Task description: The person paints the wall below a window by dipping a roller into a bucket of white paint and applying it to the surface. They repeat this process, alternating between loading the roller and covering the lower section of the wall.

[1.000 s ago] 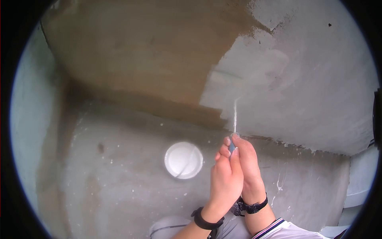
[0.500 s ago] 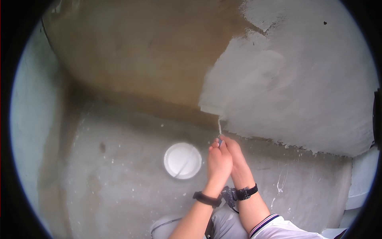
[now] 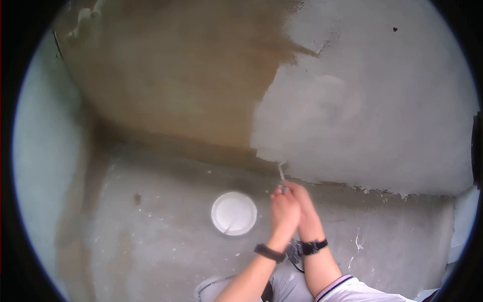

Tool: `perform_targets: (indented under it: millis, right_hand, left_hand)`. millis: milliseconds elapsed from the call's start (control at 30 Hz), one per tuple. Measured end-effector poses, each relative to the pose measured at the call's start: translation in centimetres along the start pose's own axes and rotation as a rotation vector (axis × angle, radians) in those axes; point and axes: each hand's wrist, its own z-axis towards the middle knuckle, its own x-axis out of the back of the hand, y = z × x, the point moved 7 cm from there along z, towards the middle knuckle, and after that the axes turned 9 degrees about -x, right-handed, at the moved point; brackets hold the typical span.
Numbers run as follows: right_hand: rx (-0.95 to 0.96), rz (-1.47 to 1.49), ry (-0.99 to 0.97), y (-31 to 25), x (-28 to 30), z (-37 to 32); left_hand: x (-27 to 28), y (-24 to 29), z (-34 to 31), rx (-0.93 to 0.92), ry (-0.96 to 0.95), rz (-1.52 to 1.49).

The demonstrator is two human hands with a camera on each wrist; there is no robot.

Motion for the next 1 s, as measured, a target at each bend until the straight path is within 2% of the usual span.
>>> perform_targets:
  millis: [67,100,233,267,333,367,433,533,567,600,667,733,800,867,933,1000]
  right_hand:
    - [0.058,-0.056,-0.008,-0.6,-1.2,-2.9]
    - [0.038,-0.051,0.002,0.0,-1.5,-3.2]
    - [0.067,-0.072,0.067,0.1,-1.3,-2.9]
    - [0.059,-0.036,0.056,-0.2,-1.2,-2.5]
    - [0.022,-0.005,0.055,-0.3,0.7,0.3]
    - [-0.026,0.024,0.053,-0.1,1.8,1.8]
    - [-0.002,0.003,0.059,-0.1,3.1,4.0]
    - [0.017,-0.059,0.068,-0.7,4.2,6.3]
    - [0.002,-0.030,0.080,-0.6,4.8,7.0]
    - [-0.014,-0.001,0.094,-0.5,5.2,7.4]
    - [-0.007,-0.053,0.131,-1.0,6.1,7.5]
    - [-0.054,-0.010,0.127,-1.3,6.0,6.5]
    - [-0.044,-0.024,0.092,-1.6,9.6,10.2]
    - [-0.033,-0.032,0.057,-2.4,8.9,8.1]
    - [0.148,-0.043,0.204,-3.2,3.1,-1.2]
    - [0.081,0.002,0.209,-3.0,3.1,-2.3]
  left_hand:
    - [2.8,4.5,-2.2,0.070,-0.088,-0.140]
    - [2.8,4.2,-2.2,0.109,-0.155,-0.171]
    - [3.8,5.8,-2.0,0.276,-0.199,-0.113]
    - [1.7,3.3,-1.5,0.270,-0.204,-0.114]
    - [-1.3,-1.3,0.5,-0.152,0.157,0.077]
    - [-1.0,-1.1,0.8,-0.151,0.154,0.070]
    - [-1.6,-2.9,1.6,0.249,-0.172,-0.080]
    - [-1.8,-3.3,2.4,0.323,-0.161,-0.202]
    - [-2.6,-4.5,2.9,0.230,-0.106,-0.193]
    - [-2.8,-4.5,3.0,0.228,-0.113,-0.198]
    - [-3.8,-4.9,2.8,0.335,-0.215,-0.211]
    - [-5.1,-5.5,3.0,0.293,-0.205,-0.183]
    - [-6.0,-5.3,3.0,0.248,-0.190,-0.161]
    - [-5.9,-3.5,2.6,0.181,-0.218,-0.145]
    - [-4.5,0.1,0.5,0.135,-0.221,-0.100]
    - [-2.4,2.5,-1.0,0.113,-0.219,-0.036]
